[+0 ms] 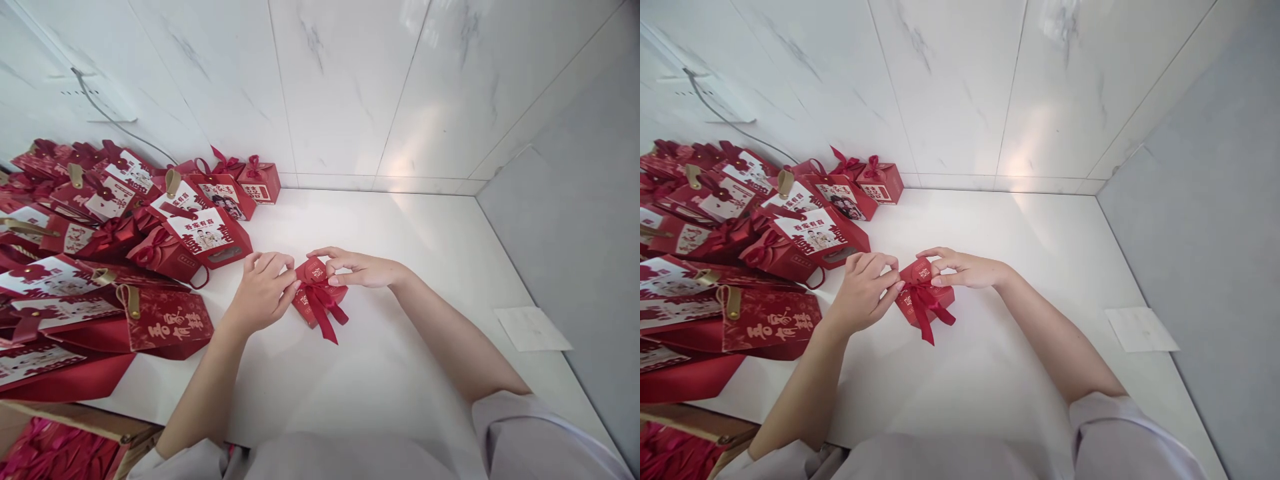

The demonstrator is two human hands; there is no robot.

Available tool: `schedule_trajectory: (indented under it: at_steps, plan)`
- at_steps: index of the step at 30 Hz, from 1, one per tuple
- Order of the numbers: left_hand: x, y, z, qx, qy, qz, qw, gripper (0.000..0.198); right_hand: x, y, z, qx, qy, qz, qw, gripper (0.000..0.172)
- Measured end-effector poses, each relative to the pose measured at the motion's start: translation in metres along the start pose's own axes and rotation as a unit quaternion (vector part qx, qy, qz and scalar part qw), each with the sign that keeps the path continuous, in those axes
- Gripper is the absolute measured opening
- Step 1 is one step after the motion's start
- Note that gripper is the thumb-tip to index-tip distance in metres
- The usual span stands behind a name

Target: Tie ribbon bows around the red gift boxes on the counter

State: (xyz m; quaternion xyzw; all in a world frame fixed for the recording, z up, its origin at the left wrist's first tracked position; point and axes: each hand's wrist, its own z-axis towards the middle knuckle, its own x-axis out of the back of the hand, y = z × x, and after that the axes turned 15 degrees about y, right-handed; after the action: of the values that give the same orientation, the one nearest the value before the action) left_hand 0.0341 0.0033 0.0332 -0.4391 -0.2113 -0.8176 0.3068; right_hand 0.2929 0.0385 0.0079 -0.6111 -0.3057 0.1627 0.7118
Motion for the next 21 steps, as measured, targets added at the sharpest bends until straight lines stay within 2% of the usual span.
schedule_trajectory:
  at_steps: [3,6,8,10,12,14,21]
  plan:
    - [0.002,0.002,0.001,-0.006,0.01,0.019,1.0,0.015,0.0,-0.001,-0.001,0.0,0.0,-0.011,1.0,0.025]
    - [-0.001,-0.002,-0.001,0.072,0.017,-0.081,0.994,0.023,0.0,-0.002,-0.001,0.001,0.018,-0.015,1.0,0.025]
    - [-0.008,-0.007,-0.004,0.145,0.009,-0.21,0.967,0.029,-0.001,-0.001,-0.002,0.005,0.043,-0.009,0.999,0.022]
    - [-0.017,-0.014,-0.008,0.194,-0.005,-0.338,0.921,0.032,-0.001,0.002,-0.001,0.009,0.058,0.002,0.998,0.019]
    - [-0.026,-0.021,-0.012,0.213,-0.012,-0.42,0.882,0.032,0.0,0.005,-0.001,0.007,0.055,0.022,0.998,0.019]
    - [-0.033,-0.025,-0.014,0.216,-0.008,-0.455,0.864,0.034,0.0,0.008,0.0,-0.002,0.045,0.048,0.998,0.021]
    - [-0.036,-0.025,-0.015,0.221,-0.001,-0.45,0.865,0.038,-0.004,0.01,0.003,0.002,0.039,0.077,0.996,0.022]
